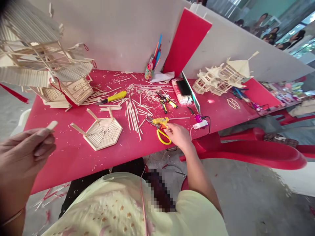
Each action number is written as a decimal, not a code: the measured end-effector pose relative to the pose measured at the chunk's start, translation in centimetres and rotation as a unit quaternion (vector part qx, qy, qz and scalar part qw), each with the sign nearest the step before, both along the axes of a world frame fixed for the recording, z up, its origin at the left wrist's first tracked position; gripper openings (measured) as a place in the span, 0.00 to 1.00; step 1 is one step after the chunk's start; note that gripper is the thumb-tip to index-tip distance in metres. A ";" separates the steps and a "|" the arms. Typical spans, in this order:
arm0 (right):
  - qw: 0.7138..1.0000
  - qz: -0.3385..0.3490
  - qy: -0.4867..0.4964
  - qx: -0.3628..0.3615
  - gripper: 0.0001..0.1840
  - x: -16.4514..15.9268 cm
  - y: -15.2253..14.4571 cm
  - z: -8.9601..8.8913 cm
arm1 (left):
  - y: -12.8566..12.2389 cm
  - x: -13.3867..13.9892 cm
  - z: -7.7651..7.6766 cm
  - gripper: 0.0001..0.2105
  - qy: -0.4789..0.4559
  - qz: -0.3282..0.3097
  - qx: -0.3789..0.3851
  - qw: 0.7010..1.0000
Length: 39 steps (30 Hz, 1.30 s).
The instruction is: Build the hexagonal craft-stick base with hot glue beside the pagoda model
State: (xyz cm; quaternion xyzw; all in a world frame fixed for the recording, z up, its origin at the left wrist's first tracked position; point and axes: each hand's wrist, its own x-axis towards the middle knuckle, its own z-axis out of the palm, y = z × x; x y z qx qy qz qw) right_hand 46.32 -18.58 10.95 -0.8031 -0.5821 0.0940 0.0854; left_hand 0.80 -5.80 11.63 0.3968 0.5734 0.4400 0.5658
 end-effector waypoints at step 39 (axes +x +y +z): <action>0.991 -0.125 0.036 -0.012 0.35 11.4 19.1 -3.9 | 1.9 20.1 -4.6 0.17 -0.269 -0.089 -0.018 0.959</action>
